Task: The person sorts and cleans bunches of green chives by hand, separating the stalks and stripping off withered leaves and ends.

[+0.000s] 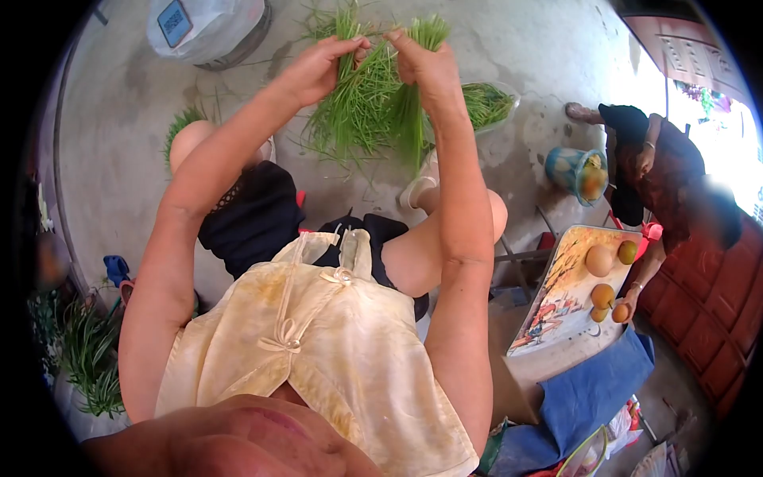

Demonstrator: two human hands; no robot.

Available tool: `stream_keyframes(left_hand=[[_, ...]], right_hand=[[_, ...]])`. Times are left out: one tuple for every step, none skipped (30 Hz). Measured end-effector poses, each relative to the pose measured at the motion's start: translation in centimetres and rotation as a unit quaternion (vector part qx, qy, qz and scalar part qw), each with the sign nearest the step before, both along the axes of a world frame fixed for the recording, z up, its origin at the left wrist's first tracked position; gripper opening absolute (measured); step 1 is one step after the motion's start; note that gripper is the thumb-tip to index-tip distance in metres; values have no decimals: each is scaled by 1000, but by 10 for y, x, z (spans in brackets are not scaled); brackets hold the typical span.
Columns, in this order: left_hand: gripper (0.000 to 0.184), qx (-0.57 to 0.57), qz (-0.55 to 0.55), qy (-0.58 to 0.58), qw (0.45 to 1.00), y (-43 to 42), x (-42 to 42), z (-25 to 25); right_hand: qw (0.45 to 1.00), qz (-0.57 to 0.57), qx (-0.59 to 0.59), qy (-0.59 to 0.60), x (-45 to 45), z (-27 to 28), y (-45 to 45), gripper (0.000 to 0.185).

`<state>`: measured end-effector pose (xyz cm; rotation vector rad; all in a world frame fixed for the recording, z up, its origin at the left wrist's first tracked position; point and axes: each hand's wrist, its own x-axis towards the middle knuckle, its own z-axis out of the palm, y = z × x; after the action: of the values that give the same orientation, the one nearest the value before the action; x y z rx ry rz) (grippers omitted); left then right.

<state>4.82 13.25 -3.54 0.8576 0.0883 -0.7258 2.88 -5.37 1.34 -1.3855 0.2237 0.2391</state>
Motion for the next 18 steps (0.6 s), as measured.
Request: stream_keyframes(left_hand=[[17,11,16,9,1000,2,0,2],[17,23,30,17,999,3,-1,5],[16,33,43,24,998,4,0,9],[16,74,61,13,995,8,4,5],[17,113,78,2,991,17,12,-2],[17,152,95,-9,984,24,17,-7],[19,205,122,-56,970,28,19,-6],[20,257,149,-103,949,33,21,-5],[21,308,176,-149,923,36,24,0],[24,362,179,-202,892,31,18,17],[23,336,142,-192,911,29,15,23],[22,310,106,-180,928,27,12,27],[21,282,70,-167,942,24,9,29],[21,236,22,-142,961,19,5,30],[20,189,-25,-116,975,14,3,31],[20,140,-71,-90,983,10,1,32],[20,135,-81,-93,983,6,0,32],[19,131,-91,-95,983,2,-2,31]], right_hand=[[1000,-1,4,1,0,2,-2,14],[1000,-1,15,6,0,3,-5,14],[1000,-2,26,10,2,4,-9,15],[999,-4,35,14,2,5,-13,15],[1000,-14,22,11,3,8,-18,15],[1000,-25,9,7,3,11,-23,16],[999,-35,-4,3,4,12,-27,19],[999,-39,-13,1,4,13,-31,19],[999,-43,-22,-1,4,13,-35,19],[998,-47,-29,-3,4,13,-37,19],[999,-45,-30,-3,4,11,-37,19],[999,-42,-32,-3,4,9,-37,19],[999,-38,-33,-3,3,7,-36,19],[999,-32,-33,-2,2,6,-32,18],[999,-25,-33,-2,2,5,-24,18],[999,-17,-33,-2,1,3,-17,17],[1000,-11,-27,1,1,2,-11,17],[1000,-5,-21,3,0,2,-6,18]])
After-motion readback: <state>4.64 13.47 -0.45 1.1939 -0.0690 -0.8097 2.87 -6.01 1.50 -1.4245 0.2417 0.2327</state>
